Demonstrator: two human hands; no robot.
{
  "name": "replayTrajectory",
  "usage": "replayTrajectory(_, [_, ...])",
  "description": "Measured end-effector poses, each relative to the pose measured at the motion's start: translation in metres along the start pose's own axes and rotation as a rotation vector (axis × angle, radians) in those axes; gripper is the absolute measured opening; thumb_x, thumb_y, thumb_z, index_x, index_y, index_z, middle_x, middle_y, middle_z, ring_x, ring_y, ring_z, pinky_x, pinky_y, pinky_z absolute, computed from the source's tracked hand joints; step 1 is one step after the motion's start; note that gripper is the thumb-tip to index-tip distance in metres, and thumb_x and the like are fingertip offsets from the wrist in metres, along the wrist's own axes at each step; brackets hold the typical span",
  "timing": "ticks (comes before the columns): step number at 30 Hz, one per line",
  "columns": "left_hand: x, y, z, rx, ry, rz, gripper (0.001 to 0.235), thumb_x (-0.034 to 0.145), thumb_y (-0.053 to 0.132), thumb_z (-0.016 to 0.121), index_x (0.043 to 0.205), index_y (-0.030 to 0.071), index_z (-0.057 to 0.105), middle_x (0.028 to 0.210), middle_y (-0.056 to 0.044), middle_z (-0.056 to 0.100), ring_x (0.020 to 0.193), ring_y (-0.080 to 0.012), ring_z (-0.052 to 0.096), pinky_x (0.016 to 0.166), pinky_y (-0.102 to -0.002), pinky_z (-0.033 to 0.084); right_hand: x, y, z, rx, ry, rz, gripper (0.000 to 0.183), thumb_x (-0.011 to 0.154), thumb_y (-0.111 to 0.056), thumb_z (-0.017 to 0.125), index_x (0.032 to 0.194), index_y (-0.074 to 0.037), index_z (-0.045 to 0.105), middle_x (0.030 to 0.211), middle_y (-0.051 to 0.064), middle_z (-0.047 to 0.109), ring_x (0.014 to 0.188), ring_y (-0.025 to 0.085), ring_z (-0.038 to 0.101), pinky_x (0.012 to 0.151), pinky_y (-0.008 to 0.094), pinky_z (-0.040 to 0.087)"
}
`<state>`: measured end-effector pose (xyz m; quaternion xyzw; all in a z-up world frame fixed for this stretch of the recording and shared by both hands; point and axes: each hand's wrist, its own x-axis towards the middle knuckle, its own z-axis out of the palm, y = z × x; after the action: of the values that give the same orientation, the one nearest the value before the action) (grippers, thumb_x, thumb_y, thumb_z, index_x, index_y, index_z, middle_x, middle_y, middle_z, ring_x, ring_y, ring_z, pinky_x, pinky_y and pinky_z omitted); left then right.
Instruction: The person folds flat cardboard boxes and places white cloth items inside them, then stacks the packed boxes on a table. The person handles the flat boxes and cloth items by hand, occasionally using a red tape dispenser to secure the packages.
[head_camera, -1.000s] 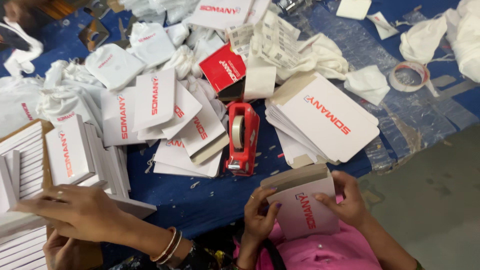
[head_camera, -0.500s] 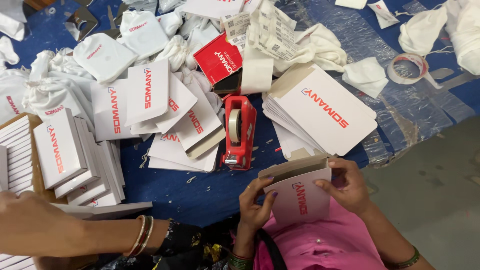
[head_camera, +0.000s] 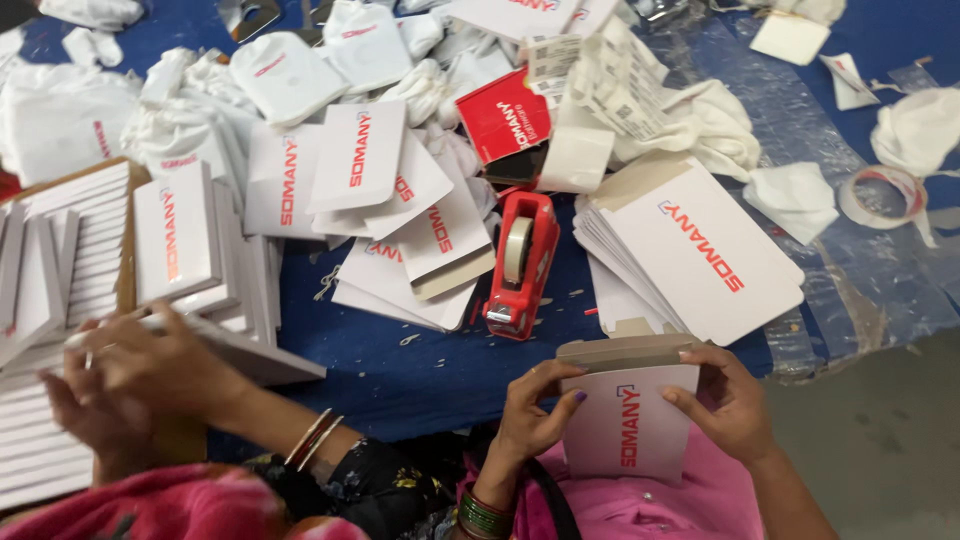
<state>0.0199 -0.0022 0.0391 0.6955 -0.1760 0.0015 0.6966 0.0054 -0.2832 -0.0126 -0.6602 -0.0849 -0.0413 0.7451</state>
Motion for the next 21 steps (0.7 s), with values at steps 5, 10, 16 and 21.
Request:
replayTrajectory(5, [0.001,0.008,-0.005,0.206,-0.016,0.057,0.02,0.092,0.004,0.077,0.111,0.001,0.071,0.103,-0.013,0.074,0.088,-0.0214,0.075,0.079,-0.029,0.06,0.0,0.002,-0.014,-0.133,0.018,0.097,0.042,0.08,0.006,0.077,0.118,-0.001,0.061,0.117,0.01,0.066,0.108,0.016,0.067,0.095,0.035,0.057])
replayTrajectory(10, [0.011,0.016,-0.009,0.347,0.046,0.213,0.019,0.092,0.003,0.073,0.111,0.005,0.072,0.113,-0.018,0.07,0.101,-0.0289,0.072,0.087,-0.033,0.059,0.005,-0.007,-0.03,-0.152,0.028,0.203,0.026,0.087,0.0,0.071,0.113,0.002,0.067,0.116,0.008,0.066,0.102,0.016,0.068,0.085,0.036,0.061])
replayTrajectory(16, [0.01,0.021,-0.006,0.238,0.159,0.063,0.033,0.087,0.0,0.073,0.119,0.006,0.068,0.099,-0.01,0.071,0.09,-0.0233,0.072,0.083,-0.031,0.058,0.011,-0.029,-0.027,-0.288,0.014,0.174,0.029,0.092,-0.003,0.069,0.121,0.0,0.066,0.11,0.008,0.067,0.098,0.015,0.065,0.083,0.028,0.054])
replayTrajectory(21, [0.006,0.021,0.008,-0.039,0.176,-0.238,0.053,0.084,0.0,0.073,0.134,0.011,0.057,0.096,-0.005,0.069,0.086,-0.0144,0.07,0.081,-0.026,0.057,0.002,-0.034,-0.027,-0.114,0.008,0.326,0.044,0.091,-0.004,0.066,0.134,-0.01,0.059,0.106,0.005,0.059,0.094,0.012,0.061,0.078,0.027,0.055])
